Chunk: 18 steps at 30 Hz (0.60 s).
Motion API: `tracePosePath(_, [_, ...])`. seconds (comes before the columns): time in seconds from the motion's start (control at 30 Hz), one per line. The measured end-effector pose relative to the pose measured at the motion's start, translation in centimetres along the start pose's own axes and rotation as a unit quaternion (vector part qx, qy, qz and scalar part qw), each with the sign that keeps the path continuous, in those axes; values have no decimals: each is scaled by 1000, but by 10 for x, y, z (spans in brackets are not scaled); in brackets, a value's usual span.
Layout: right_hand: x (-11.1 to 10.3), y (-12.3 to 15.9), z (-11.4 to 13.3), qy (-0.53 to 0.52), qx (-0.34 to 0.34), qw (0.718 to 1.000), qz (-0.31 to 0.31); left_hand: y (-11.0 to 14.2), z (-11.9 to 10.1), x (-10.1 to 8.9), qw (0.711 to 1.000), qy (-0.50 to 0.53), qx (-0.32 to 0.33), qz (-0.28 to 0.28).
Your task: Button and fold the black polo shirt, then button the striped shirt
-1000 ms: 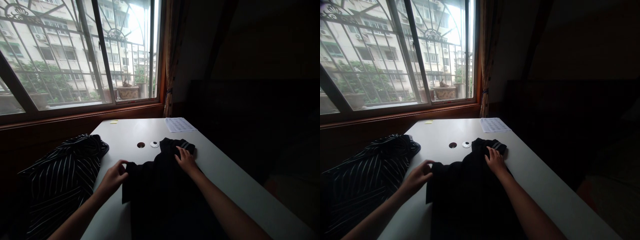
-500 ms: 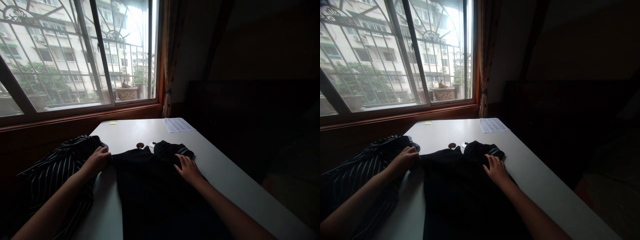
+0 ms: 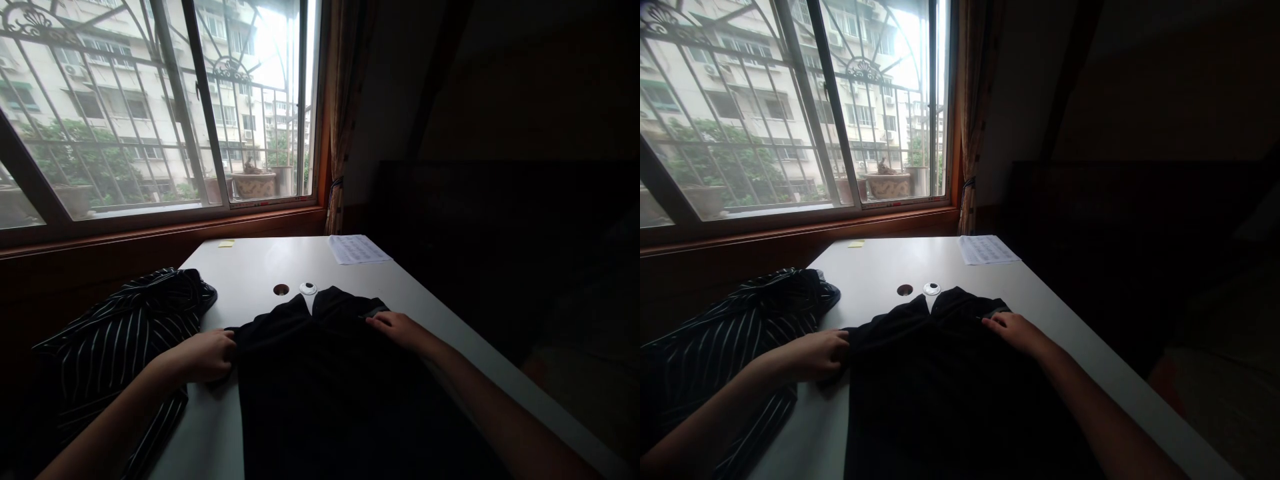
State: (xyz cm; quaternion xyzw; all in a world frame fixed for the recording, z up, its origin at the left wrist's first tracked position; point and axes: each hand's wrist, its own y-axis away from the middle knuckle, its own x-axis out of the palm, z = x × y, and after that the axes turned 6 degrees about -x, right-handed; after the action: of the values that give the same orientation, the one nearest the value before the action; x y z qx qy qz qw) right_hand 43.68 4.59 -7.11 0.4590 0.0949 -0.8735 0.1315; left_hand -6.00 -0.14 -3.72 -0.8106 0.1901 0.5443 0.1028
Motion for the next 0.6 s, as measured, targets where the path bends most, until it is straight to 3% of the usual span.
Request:
tracePosePath(0.03, [-2,-2,2,-12,13,1000,1,-5,-10,1,999,-28,30,12])
tracePosePath(0.13, [0,-11,8,-25,36,999,-5,-27,-36,12,992,-86,57,-71])
tracePosePath(0.23, [9,-19,11,-22,39,999,-8,-47,-50,36,987,-66,79,-121])
tracePosePath(0.43, [6,-24,8,-55,28,998,2,-54,-43,89,983,-77,105,-126])
tracePosePath(0.53, [-14,-17,-8,-122,51,991,-23,-49,-39,95,981,-91,111,-127])
tracePosePath(0.6, [-29,-7,-26,-245,80,962,-93,-47,-38,95,979,-108,112,-128])
